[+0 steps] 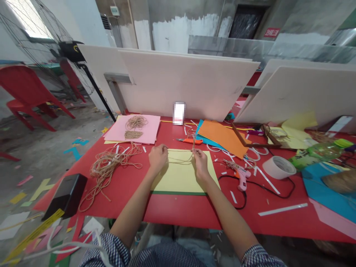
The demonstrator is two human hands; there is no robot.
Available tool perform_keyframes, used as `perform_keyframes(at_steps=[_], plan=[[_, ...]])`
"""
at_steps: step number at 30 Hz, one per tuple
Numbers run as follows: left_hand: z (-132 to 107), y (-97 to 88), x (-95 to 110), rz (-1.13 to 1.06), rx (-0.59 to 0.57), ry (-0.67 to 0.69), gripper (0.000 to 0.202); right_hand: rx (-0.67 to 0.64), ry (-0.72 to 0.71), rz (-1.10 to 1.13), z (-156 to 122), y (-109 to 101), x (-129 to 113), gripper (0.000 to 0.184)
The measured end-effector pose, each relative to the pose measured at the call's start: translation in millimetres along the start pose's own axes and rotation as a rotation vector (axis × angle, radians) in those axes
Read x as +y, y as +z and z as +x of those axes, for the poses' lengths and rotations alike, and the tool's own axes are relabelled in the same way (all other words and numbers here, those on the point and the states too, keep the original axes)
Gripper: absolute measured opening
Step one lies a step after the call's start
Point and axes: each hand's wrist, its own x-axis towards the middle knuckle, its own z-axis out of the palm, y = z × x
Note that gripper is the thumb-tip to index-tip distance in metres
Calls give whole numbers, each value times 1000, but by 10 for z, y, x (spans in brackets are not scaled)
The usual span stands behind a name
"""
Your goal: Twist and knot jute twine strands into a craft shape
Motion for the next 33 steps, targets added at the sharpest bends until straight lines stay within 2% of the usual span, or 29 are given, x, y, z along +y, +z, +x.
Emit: perform_keyframes(at_steps=[2, 4, 6, 8, 10, 12, 16, 20, 22, 25, 30, 33], plan=[[31, -25, -48, 0, 77, -34, 24, 10, -9, -2, 2, -12, -17, 38], [26, -18, -31, -46, 98, 28, 24, -19, -26, -32, -19, -2, -28, 37], [-11, 22, 42, -152, 12, 173, 25, -83, -58, -89, -52, 21, -29, 36], [-71, 82, 142, -262, -133, 308, 28, -154, -111, -169, -86, 45, -22, 36], [-140, 142, 232, -296, -235, 364, 28, -222, -171, -275, -116, 57, -18, 36], [-195, 188, 290, -299, -290, 340, 34, -273, -233, -400, -138, 54, -25, 35], [-228, 221, 310, -362, -358, 190, 41, -319, -342, -689, -160, 30, -82, 32], [-201, 196, 280, -350, -329, 186, 36, -330, -371, -848, -157, 12, -129, 27], [-182, 174, 263, -330, -304, 199, 36, -354, -342, -812, -144, 5, -128, 28], [-140, 144, 241, -392, -337, 190, 39, -412, -267, -657, -108, -6, -105, 30], [-74, 111, 218, -697, -489, 96, 45, -552, -147, -353, -37, -18, -112, 31], [-74, 91, 209, -901, -612, -15, 46, -597, -135, -273, -10, -33, -146, 30]])
